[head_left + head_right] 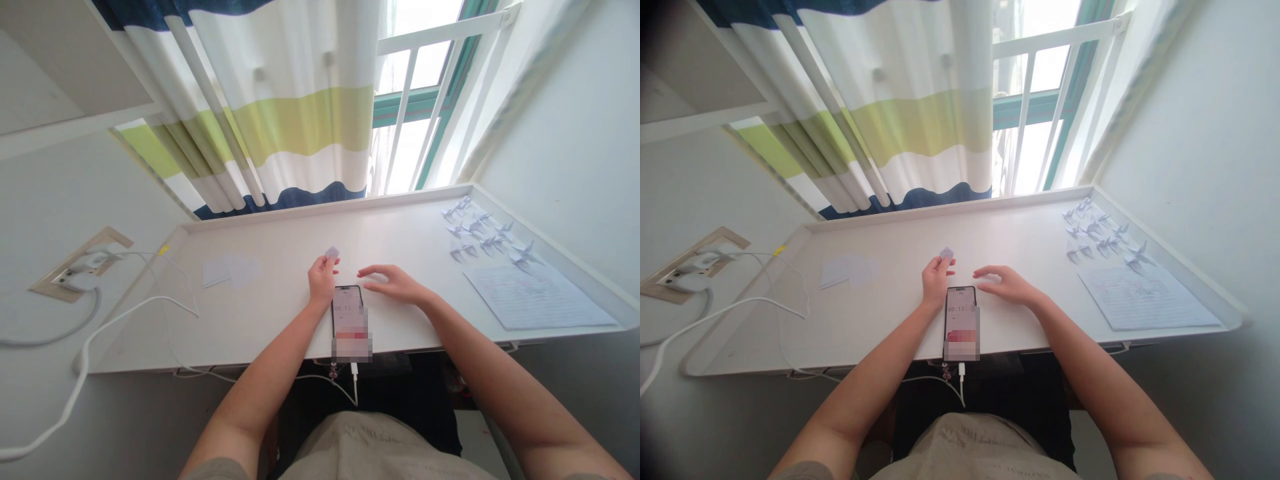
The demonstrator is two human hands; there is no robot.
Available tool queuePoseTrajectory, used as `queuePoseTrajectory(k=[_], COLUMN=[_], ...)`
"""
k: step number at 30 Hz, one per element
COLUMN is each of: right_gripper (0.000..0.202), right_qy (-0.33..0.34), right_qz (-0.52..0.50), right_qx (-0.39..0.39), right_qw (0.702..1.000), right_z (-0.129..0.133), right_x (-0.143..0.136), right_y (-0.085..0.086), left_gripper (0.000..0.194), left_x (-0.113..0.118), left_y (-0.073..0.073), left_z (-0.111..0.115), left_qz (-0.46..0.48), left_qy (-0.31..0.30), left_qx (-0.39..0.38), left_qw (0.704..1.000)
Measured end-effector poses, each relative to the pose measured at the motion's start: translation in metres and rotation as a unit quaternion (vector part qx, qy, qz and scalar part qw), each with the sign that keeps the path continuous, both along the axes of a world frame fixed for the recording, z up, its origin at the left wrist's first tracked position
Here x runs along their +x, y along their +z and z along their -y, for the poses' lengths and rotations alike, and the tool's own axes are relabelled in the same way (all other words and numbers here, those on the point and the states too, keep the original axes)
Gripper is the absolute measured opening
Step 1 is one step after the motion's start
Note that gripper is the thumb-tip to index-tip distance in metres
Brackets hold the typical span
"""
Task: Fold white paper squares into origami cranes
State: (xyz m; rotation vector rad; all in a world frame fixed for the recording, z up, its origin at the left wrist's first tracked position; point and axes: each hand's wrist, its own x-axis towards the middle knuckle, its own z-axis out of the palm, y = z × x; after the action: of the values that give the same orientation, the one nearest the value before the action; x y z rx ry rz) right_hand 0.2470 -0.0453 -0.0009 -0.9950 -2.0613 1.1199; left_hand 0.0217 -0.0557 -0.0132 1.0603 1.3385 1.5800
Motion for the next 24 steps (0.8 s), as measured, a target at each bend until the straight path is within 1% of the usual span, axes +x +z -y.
queuePoseTrajectory(k=[2,4,7,8,10,12,14,15,16,17,19,21,23,24], right_gripper=[0.034,0.032,0.031,0.031,0.033,0.033,0.033,0.032,0.031,0.031,0.038,0.052,0.079,0.088], right_qy=[-0.053,-0.086,-0.12,-0.129,-0.146,-0.157,-0.177,-0.169,-0.133,-0.081,0.011,0.07,0.134,0.158], right_qz=[-0.015,-0.023,-0.043,-0.05,-0.076,-0.096,-0.094,-0.075,-0.045,-0.013,0.035,0.075,0.113,0.12], right_qx=[0.012,0.033,0.05,0.055,0.079,0.098,0.099,0.096,0.087,0.071,0.042,0.019,-0.01,-0.019], right_qw=[0.998,0.995,0.991,0.989,0.983,0.978,0.975,0.978,0.986,0.994,0.998,0.995,0.984,0.98], right_z=[-0.008,-0.019,-0.036,-0.041,-0.048,-0.053,-0.055,-0.055,-0.055,-0.054,-0.053,-0.05,-0.047,-0.045], right_x=[-0.003,-0.01,-0.03,-0.038,-0.052,-0.06,-0.06,-0.057,-0.052,-0.045,-0.031,-0.019,-0.009,-0.006], right_y=[0.011,0.023,0.034,0.035,0.03,0.02,0.009,0.004,0.0,-0.003,-0.005,-0.003,-0.001,-0.001], left_gripper=[0.027,0.027,0.027,0.028,0.031,0.032,0.033,0.033,0.034,0.034,0.035,0.036,0.035,0.035], left_x=[-0.005,-0.009,-0.011,-0.011,-0.011,-0.011,-0.014,-0.015,-0.016,-0.017,-0.016,-0.012,-0.007,-0.004], left_y=[0.003,0.009,0.019,0.021,0.022,0.019,0.014,0.012,0.009,0.007,0.004,0.002,0.001,0.001], left_z=[-0.005,-0.011,-0.02,-0.023,-0.028,-0.032,-0.036,-0.036,-0.036,-0.035,-0.031,-0.024,-0.017,-0.013], left_qz=[-0.023,-0.039,-0.037,-0.029,-0.009,0.011,0.025,0.031,0.036,0.04,0.044,0.043,0.04,0.037], left_qy=[-0.002,-0.009,-0.071,-0.078,-0.085,-0.086,-0.082,-0.077,-0.07,-0.063,-0.054,-0.055,-0.054,-0.058], left_qx=[0.012,0.025,0.02,0.017,0.006,-0.01,-0.021,-0.023,-0.022,-0.02,-0.009,0.001,0.01,0.01], left_qw=[1.0,0.999,0.997,0.996,0.996,0.996,0.996,0.996,0.997,0.997,0.998,0.998,0.998,0.998])
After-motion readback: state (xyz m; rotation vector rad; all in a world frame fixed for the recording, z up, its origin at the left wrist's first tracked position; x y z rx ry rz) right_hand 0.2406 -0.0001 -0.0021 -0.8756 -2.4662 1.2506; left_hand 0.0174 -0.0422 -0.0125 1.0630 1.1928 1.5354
